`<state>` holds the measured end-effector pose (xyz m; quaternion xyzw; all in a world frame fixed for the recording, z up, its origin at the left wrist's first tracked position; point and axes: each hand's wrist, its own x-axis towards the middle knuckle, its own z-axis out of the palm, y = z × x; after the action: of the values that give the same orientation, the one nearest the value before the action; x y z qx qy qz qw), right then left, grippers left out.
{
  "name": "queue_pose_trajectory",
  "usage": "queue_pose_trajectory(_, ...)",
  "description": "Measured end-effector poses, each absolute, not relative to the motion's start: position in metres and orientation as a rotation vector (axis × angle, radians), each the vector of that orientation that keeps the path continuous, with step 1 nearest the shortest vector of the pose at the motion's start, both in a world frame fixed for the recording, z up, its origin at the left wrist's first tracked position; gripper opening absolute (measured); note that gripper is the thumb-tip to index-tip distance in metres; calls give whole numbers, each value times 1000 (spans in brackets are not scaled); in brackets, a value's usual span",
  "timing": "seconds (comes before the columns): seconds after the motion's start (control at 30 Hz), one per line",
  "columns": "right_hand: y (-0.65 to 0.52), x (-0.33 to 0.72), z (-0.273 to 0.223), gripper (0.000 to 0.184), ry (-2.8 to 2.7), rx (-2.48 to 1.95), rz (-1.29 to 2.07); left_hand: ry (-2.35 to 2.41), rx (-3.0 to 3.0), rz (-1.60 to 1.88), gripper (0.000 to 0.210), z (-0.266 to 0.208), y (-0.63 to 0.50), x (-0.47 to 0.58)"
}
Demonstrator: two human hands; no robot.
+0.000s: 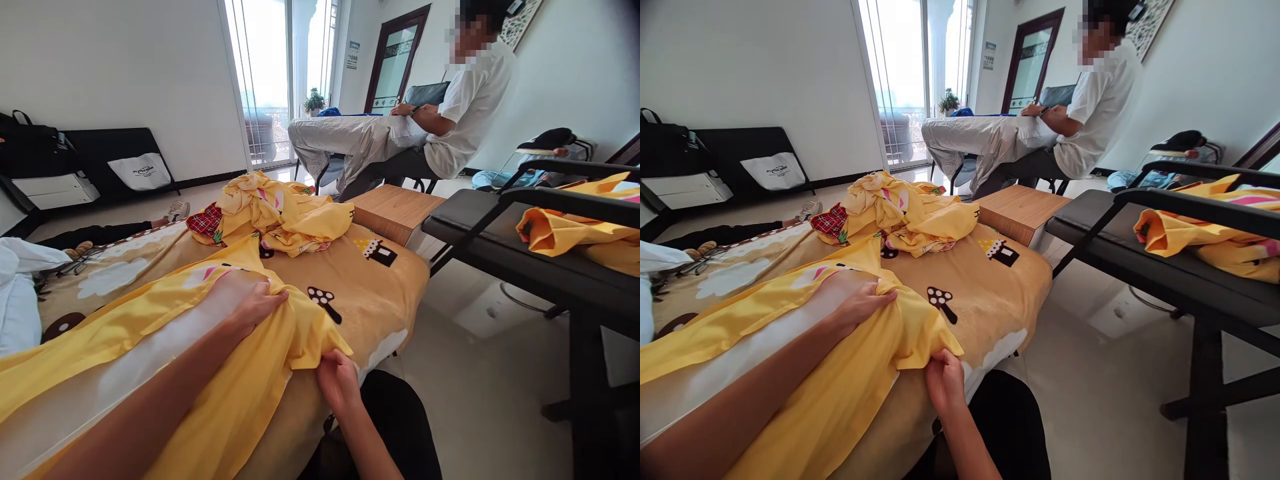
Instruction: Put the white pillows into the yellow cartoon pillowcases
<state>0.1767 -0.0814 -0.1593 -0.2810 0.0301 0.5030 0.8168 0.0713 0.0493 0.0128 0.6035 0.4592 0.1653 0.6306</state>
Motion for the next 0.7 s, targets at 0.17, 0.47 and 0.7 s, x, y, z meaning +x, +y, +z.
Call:
queue_pose_trajectory(0.17, -83, 174, -159, 26, 62, -631, 1014, 1061, 1275, 440, 47, 17, 50, 71)
queue_pose_trajectory(0.47, -66, 157, -139, 39, -163, -984, 858, 1055, 1154, 468, 39, 36, 47, 60)
queue_pose_trajectory(0.7, -31, 153, -102, 37, -366, -1044, 817, 984, 1147, 412, 35, 49, 26, 59)
